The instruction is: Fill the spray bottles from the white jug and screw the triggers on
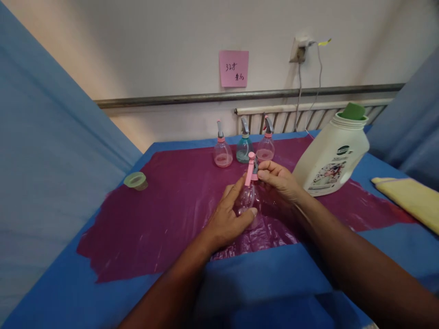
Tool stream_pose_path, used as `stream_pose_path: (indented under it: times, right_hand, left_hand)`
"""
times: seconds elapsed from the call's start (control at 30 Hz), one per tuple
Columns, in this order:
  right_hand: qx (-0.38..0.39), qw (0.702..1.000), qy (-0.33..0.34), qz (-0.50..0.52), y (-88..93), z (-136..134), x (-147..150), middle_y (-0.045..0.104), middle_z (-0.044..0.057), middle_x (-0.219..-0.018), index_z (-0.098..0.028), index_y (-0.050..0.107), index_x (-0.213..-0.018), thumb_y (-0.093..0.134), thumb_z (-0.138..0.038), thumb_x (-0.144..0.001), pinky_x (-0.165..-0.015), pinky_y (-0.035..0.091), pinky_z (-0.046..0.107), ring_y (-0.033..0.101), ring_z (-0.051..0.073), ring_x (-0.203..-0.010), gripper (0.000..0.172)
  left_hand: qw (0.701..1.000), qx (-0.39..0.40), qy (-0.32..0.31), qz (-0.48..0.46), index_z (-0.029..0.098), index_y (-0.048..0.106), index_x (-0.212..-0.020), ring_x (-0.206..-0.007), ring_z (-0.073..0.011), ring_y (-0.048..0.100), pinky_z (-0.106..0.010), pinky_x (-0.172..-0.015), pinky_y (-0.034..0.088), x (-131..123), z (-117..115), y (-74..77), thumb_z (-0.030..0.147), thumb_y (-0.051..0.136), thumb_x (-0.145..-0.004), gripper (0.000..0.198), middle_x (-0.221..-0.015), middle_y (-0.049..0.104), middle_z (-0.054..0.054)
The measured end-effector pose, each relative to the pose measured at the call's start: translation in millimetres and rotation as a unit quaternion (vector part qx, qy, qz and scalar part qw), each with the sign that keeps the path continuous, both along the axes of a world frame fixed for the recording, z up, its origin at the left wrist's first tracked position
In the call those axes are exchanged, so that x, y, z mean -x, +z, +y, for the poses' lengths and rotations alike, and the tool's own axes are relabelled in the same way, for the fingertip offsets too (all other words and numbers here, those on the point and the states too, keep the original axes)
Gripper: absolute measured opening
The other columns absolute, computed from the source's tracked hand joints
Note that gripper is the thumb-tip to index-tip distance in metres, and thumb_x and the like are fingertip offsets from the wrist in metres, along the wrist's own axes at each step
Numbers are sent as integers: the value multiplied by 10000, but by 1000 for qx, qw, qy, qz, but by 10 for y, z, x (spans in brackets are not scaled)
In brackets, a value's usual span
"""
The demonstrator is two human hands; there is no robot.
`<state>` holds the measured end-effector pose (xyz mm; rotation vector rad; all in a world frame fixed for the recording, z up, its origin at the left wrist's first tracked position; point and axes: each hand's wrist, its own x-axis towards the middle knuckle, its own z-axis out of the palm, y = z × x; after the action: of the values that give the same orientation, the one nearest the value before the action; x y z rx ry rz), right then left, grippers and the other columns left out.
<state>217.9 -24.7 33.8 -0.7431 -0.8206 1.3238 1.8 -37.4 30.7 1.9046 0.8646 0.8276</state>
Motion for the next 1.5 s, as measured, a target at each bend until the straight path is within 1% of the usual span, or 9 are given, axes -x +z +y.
stream_pose_path:
  times: [0.1, 0.2, 0.37, 0.63, 0.8, 1.0, 1.2, 1.33, 1.5]
  right_hand:
    - [0, 999, 28, 32, -10, 22, 5, 790, -14, -848, -235, 782, -1042, 1121, -358, -674, -748, 631, 298, 719, 148, -721, 515]
    - [-7, 998, 47, 52, -7, 22, 30, 786, -26, -856, -239, 790, -1100, 1115, -329, -694, -775, 638, 275, 738, 140, -754, 529]
    - [-22, 996, 81, 35, -3, 12, 40, 823, -3, -948, -232, 811, -1216, 1076, -340, -762, -814, 626, 253, 744, 134, -816, 537]
    - [2, 992, 122, 17, -22, -17, -2, 842, 36, -948, -249, 836, -1095, 1059, -465, -764, -882, 663, 403, 780, 219, -866, 454]
    - [8, 989, 146, 8, -39, -17, -2, 817, 36, -891, -223, 811, -972, 1047, -536, -783, -850, 646, 388, 760, 205, -814, 436]
    - [13, 996, 91, -17, -54, -10, -26, 802, 20, -856, -197, 808, -912, 1098, -504, -718, -780, 604, 321, 714, 156, -755, 465]
    - [23, 999, 38, -15, -69, 11, 88, 823, 29, -970, -203, 831, -1016, 1123, -467, -667, -878, 607, 343, 723, 167, -856, 526]
    - [18, 1000, 5, 13, -48, 26, 234, 804, 0, -954, -221, 798, -998, 1144, -427, -616, -889, 596, 322, 716, 160, -868, 556]
    - [42, 999, 16, 22, -43, 53, 266, 759, -28, -899, -213, 742, -974, 1153, -456, -583, -853, 570, 301, 679, 133, -807, 617]
  left_hand:
    - [1000, 10, -9, 0, 447, 347, -1823, -1545, -336, 551, -574, -1351, 420, 3, -2, -9, 287, 747, -993, 935, -1689, 542, -66]
    - [1000, 9, -9, 4, 460, 316, -1831, -1610, -358, 499, -619, -1386, 362, -2, 0, -17, 287, 749, -986, 965, -1742, 508, -63]
    - [1000, -2, -11, 0, 432, 305, -1839, -1587, -362, 526, -620, -1367, 397, -19, -2, -13, 267, 748, -971, 989, -1743, 515, -93]
    - [999, 14, -36, 1, 437, 359, -1820, -1607, -384, 541, -633, -1352, 437, 15, -3, 64, 288, 741, -977, 938, -1798, 505, -54]
    - [998, 23, -49, -21, 424, 393, -1811, -1688, -374, 462, -633, -1402, 358, 31, 20, 106, 306, 732, -974, 911, -1836, 478, -45]
    - [1000, -10, -13, 18, 433, 367, -1819, -1477, -333, 626, -573, -1296, 503, 6, 13, 52, 276, 763, -961, 958, -1593, 641, -73]
    - [996, -78, 25, 39, 426, 353, -1818, -1597, -359, 511, -613, -1375, 402, -42, 4, -53, 312, 790, -977, 956, -1717, 501, -92]
    - [996, -72, 29, 50, 414, 334, -1826, -1560, -368, 547, -611, -1341, 448, -48, 22, -51, 320, 792, -969, 976, -1631, 552, -96]
    - [998, -40, 21, 49, 403, 372, -1816, -1527, -364, 588, -574, -1300, 502, -34, 34, 18, 291, 751, -976, 928, -1627, 568, -99]
